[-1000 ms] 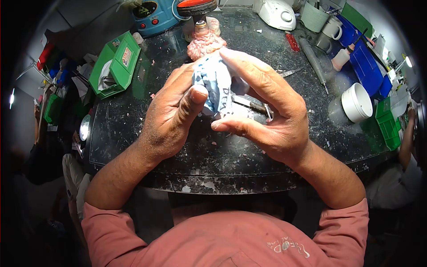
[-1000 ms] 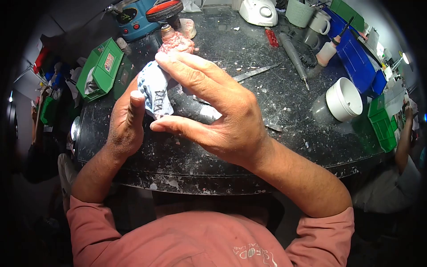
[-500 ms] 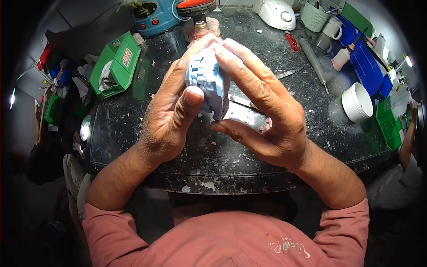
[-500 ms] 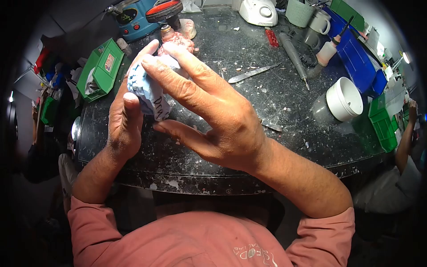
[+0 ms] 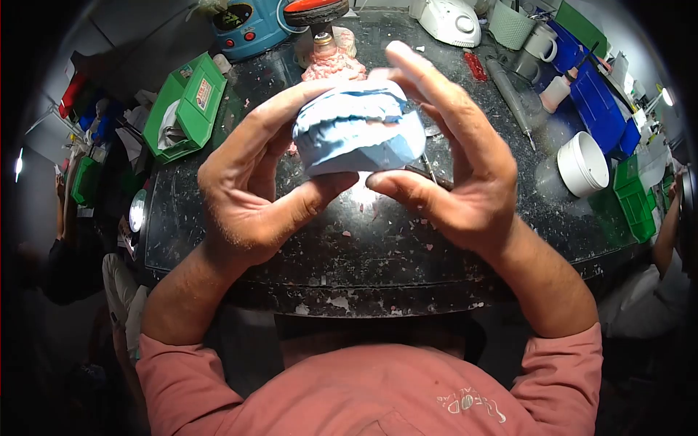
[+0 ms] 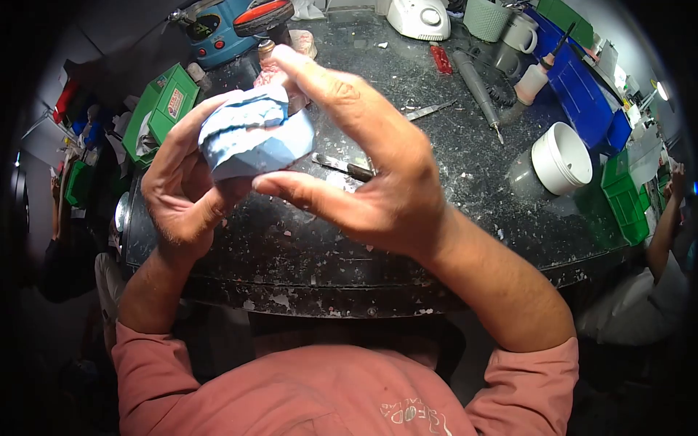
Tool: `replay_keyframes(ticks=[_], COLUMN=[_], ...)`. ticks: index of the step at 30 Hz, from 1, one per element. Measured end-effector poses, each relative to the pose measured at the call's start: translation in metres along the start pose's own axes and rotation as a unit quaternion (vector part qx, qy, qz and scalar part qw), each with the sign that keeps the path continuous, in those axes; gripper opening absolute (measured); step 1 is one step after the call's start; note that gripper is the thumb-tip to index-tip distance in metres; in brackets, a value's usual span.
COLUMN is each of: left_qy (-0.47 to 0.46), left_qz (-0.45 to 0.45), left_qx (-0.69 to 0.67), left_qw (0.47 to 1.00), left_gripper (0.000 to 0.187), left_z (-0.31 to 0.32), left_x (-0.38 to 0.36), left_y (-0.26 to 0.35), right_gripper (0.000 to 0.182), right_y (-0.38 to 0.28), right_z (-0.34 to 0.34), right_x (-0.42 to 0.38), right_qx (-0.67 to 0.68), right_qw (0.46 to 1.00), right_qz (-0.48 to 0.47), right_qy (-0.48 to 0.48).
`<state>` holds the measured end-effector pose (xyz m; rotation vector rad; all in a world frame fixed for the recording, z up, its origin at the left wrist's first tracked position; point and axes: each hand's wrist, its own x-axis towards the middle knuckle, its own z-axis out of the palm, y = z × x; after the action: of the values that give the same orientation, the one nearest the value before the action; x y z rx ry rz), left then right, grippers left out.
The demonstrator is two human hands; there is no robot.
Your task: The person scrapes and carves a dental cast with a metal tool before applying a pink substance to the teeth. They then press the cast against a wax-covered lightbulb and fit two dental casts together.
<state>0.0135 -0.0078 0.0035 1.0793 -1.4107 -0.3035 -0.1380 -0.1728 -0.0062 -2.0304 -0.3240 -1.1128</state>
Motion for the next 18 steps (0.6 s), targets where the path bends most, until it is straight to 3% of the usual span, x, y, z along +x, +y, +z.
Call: replay_keyframes(ticks=[2,8,18], left_qy=[-0.002,-0.033,-0.043], left_qz=[0.004,0.067,0.071], left_qx=[0.008,0.019,0.048], left_qw=[1.0,0.997,0.995], left_gripper=[0.068,0.07,0.071], left_z=[0.0,-0.003,-0.005], left_x=[-0.001,-0.004,-0.005], left_y=[0.002,-0.005,-0.006], right_gripper=[0.086,0.086,0.082], right_y=[0.008,-0.002,-0.001], right_z=[-0.014,-0.014,-0.014], right_x=[0.003,0.008,0.011], right_qx=[-0.084,-0.128,-0.121], right_qw=[0.991,0.982,0.981], right_qz=[-0.085,-0.138,-0.152], right_qy=[-0.051,-0.02,-0.019])
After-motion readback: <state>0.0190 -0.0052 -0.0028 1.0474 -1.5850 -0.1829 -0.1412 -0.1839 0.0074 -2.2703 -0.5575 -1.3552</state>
